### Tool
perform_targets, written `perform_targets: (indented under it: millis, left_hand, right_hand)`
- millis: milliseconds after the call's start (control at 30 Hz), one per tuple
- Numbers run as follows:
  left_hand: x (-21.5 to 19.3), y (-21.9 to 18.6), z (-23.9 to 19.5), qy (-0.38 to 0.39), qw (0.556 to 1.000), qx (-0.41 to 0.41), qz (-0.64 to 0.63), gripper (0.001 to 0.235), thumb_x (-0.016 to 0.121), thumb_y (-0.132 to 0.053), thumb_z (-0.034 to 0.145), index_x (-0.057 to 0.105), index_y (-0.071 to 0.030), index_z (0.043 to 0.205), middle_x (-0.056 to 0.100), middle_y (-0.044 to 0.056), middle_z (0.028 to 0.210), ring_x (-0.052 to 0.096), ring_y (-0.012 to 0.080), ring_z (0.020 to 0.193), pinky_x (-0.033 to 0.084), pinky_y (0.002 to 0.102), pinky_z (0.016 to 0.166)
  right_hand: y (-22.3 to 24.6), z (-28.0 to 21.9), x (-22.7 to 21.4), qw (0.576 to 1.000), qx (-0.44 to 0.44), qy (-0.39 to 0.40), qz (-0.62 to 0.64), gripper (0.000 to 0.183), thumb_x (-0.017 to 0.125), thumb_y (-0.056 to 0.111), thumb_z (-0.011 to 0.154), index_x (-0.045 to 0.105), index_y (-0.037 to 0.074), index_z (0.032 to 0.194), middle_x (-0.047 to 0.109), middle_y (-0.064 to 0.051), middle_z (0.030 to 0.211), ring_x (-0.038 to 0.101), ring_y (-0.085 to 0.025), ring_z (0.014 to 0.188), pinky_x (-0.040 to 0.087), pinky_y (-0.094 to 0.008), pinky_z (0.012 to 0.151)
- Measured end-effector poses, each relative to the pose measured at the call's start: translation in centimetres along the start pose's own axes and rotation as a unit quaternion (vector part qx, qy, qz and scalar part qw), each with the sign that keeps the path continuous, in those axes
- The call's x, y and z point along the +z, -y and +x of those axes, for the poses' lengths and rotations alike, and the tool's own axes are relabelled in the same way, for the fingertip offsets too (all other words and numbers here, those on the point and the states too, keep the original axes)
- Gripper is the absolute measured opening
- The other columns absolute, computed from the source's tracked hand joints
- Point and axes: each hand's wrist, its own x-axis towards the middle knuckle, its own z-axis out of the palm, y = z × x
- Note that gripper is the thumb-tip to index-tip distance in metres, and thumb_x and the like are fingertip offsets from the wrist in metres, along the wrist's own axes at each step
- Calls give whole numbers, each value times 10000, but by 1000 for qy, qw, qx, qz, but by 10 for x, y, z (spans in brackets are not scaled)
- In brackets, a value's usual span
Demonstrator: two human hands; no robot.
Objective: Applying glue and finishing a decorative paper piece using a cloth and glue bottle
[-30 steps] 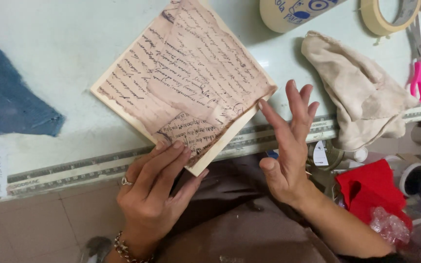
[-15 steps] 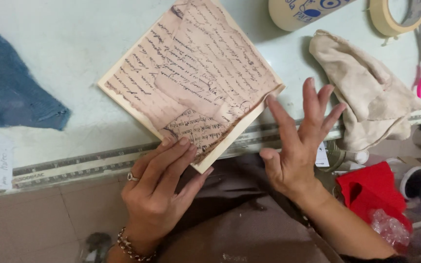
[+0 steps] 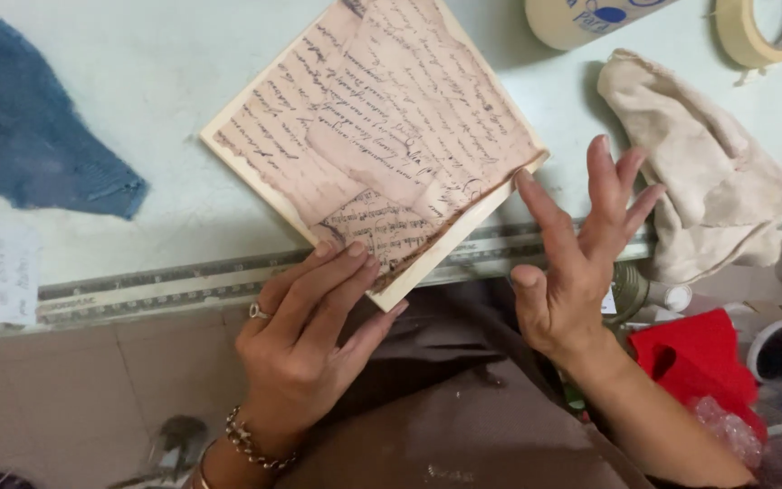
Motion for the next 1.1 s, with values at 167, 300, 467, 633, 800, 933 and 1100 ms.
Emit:
perform_targets:
  millis: [167,300,467,633,800,933,1100]
  left_hand:
    - [-5,2,-2,-1,1000,5,-23,346,858,-150,757,650,-12,997,621,82,1069,614,226,988,502,300,889]
    - [-8,3,-3,-3,1000,5,-29,312,828,-124,779,651,0,1003,622,95,1061,602,232,1005,503,312,899]
    - [-11,4,-9,30,999,-3,-12,361,798,-165,818,611,-40,1101,590,54,1149,592,209,1075,482,282,902]
    - [-12,6,-10,30,998,-9,-46,360,780,-98,811,601,-32,1117,586,63,1164,573,244,1101,469,313,953]
    - [-13,5,-9,17,1000,-1,-23,356,806,-180,818,617,-43,1087,594,51,1140,588,217,1069,487,280,904]
    - [-10,7,-10,21,999,-3,-40,352,797,-139,807,614,-54,1096,595,50,1146,590,223,1067,475,299,932]
    - [-8,6,-8,14,999,20,-41,338,815,-104,797,625,-82,1076,590,69,1144,590,235,1063,473,306,929]
  right_hand:
    - [15,-13,3,995,-58,78,8,750,189,619,883,566,109,1284,153,-191,1483,-22,-314,1408,-130,-560,1127]
    - [20,-24,12,984,-146,97,31,684,200,623,888,569,174,1249,190,-219,1455,11,-334,1396,-111,-571,1119]
    - [26,-29,17,971,-196,132,26,683,247,655,869,551,191,1268,199,-231,1436,11,-338,1379,-112,-609,1088]
    - [30,-26,20,966,-215,118,78,625,247,628,892,615,219,1187,194,-206,1442,13,-298,1393,-121,-560,1116]
    - [21,-28,16,979,-153,85,108,694,188,624,897,596,147,1195,158,-183,1471,31,-304,1425,-102,-534,1173]
    - [23,-27,17,972,-189,113,88,646,220,614,900,608,197,1205,143,-199,1466,-1,-310,1410,-137,-537,1133]
    - [23,-23,8,964,-169,113,169,614,191,596,934,659,229,1084,133,-143,1484,1,-290,1429,-120,-561,1165]
